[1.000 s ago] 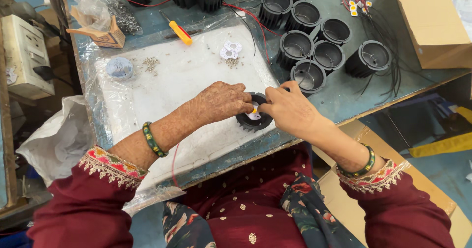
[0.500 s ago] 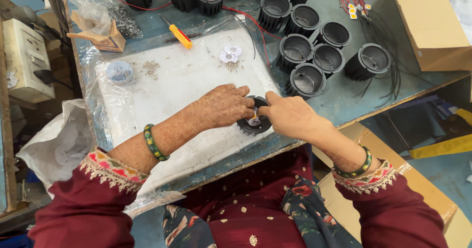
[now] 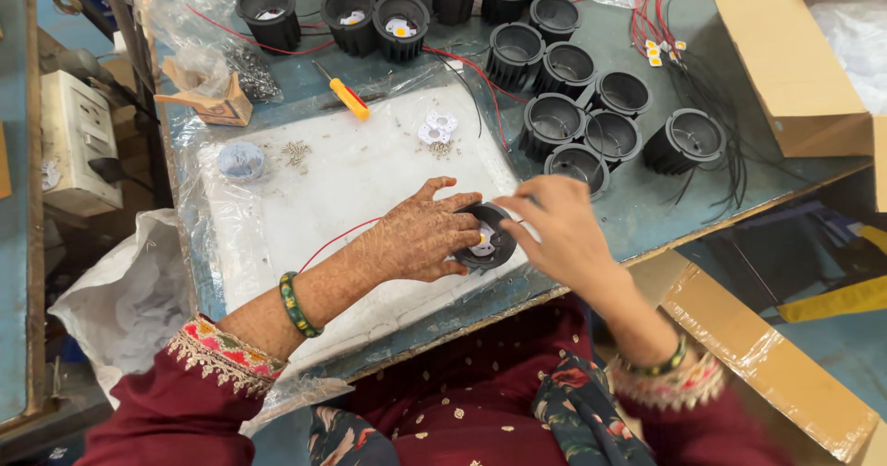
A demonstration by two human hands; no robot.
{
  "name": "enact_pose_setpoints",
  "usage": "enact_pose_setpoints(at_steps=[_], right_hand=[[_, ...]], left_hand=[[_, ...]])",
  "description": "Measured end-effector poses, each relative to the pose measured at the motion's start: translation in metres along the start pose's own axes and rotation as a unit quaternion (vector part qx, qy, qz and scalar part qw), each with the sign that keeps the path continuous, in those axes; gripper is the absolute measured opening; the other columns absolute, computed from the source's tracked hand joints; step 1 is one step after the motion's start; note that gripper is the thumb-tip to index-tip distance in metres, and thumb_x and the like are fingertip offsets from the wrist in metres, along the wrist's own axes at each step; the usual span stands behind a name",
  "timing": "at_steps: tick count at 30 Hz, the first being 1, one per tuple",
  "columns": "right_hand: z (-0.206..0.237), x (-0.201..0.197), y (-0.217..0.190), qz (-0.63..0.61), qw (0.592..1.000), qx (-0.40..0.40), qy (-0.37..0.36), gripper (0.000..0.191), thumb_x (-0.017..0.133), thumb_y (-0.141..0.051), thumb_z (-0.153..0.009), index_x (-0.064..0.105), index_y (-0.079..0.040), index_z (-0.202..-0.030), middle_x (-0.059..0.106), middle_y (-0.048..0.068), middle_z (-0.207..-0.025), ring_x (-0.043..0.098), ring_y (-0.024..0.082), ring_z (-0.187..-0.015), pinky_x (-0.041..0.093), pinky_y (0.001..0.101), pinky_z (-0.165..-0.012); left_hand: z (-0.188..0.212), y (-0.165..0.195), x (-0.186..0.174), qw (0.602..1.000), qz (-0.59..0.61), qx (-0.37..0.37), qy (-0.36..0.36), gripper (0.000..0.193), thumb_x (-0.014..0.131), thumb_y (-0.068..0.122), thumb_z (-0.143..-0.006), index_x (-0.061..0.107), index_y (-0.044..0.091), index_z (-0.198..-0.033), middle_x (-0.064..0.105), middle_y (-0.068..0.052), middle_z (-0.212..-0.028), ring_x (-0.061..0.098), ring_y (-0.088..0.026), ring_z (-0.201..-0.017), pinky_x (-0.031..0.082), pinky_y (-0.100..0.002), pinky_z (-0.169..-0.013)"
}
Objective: The person assembles LED light fixtures at a workbench. They place an LED chip and wires into a black heat-sink housing, position a white mounting plate, and use an electric screwdriver to drive screws into the housing, repeating the process on multiple housings and setting finished units aside.
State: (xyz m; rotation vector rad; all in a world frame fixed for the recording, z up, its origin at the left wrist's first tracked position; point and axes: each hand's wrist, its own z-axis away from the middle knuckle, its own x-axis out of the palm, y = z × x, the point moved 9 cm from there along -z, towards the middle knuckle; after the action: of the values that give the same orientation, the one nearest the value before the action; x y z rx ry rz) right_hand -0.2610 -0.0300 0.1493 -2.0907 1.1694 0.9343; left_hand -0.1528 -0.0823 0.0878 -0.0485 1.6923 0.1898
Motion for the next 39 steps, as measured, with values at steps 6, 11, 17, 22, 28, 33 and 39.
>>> enact_pose_setpoints(at_steps=[6, 11, 17, 22, 28, 33, 39], right_hand=[[0.103, 0.027, 0.02, -0.235, 0.892, 0.369, 0.117, 0.037, 0.075, -0.009, -0.09, 0.066, -0.008, -0.126, 0.065, 0.009, -0.113, 0.067, 0.018, -0.095, 0.056, 0.033, -0.08], [0.1, 0.061, -0.001, -0.23, 0.929, 0.272, 0.099, 0.096, 0.09, -0.02, -0.072, 0.038, 0.002, -0.15, 0.052, 0.021, -0.134, 0.057, 0.036, -0.124, 0.049, 0.0394, -0.1], [0.074, 0.103, 0.021, -0.302, 0.898, 0.317, 0.041, 0.104, 0.098, -0.029, -0.059, 0.046, -0.001, -0.144, 0.067, 0.013, -0.124, 0.065, 0.027, -0.116, 0.049, 0.0357, -0.103], [0.07, 0.117, 0.019, -0.549, 0.784, 0.285, -0.054, 0.085, 0.091, -0.016, -0.064, 0.055, 0.0, -0.14, 0.065, 0.008, -0.124, 0.061, 0.015, -0.113, 0.051, 0.0308, -0.1], [0.05, 0.125, -0.005, -0.588, 0.754, 0.157, -0.246, 0.082, 0.09, -0.012, -0.066, 0.058, 0.0, -0.141, 0.066, 0.006, -0.128, 0.059, 0.014, -0.119, 0.047, 0.0303, -0.108], [0.034, 0.148, -0.017, -0.569, 0.739, 0.102, -0.346, 0.088, 0.091, -0.011, -0.065, 0.055, 0.0, -0.144, 0.067, 0.007, -0.133, 0.058, 0.015, -0.124, 0.045, 0.032, -0.111], [0.037, 0.157, 0.0, -0.573, 0.712, 0.107, -0.39, 0.095, 0.088, -0.007, -0.065, 0.047, -0.001, -0.15, 0.062, 0.009, -0.143, 0.054, 0.015, -0.13, 0.042, 0.0339, -0.113]], left_hand=[[0.003, -0.006, 0.006, 1.0, 0.008, -0.006, -0.005, 0.043, 0.083, 0.039, -0.074, 0.07, 0.017, -0.108, 0.066, 0.002, -0.122, 0.042, -0.022, -0.141, 0.03, -0.057, -0.113], [0.004, -0.009, 0.012, 0.999, 0.036, -0.006, -0.007, 0.045, 0.083, 0.037, -0.072, 0.07, 0.016, -0.11, 0.066, 0.002, -0.125, 0.041, -0.025, -0.144, 0.035, -0.052, -0.11], [0.01, -0.002, 0.007, 0.999, 0.007, -0.021, 0.03, 0.047, 0.082, 0.034, -0.072, 0.069, 0.015, -0.113, 0.067, 0.001, -0.125, 0.043, -0.025, -0.143, 0.037, -0.05, -0.111], [0.028, 0.03, -0.006, 0.995, -0.04, -0.087, 0.039, 0.044, 0.08, 0.035, -0.078, 0.067, 0.011, -0.113, 0.067, -0.006, -0.12, 0.044, -0.029, -0.139, 0.037, -0.054, -0.107], [0.064, 0.057, -0.012, 0.985, 0.017, -0.171, -0.023, 0.049, 0.082, 0.036, -0.077, 0.065, 0.004, -0.109, 0.065, -0.016, -0.114, 0.045, -0.033, -0.134, 0.033, -0.056, -0.106], [0.076, 0.059, -0.013, 0.981, 0.008, -0.191, 0.026, 0.054, 0.083, 0.034, -0.073, 0.065, 0.003, -0.113, 0.065, -0.017, -0.118, 0.049, -0.033, -0.128, 0.033, -0.056, -0.104], [0.076, 0.052, 0.004, 0.978, 0.009, -0.197, 0.064, 0.044, 0.08, 0.027, -0.075, 0.067, 0.005, -0.111, 0.066, -0.019, -0.119, 0.053, -0.034, -0.128, 0.035, -0.056, -0.105]])
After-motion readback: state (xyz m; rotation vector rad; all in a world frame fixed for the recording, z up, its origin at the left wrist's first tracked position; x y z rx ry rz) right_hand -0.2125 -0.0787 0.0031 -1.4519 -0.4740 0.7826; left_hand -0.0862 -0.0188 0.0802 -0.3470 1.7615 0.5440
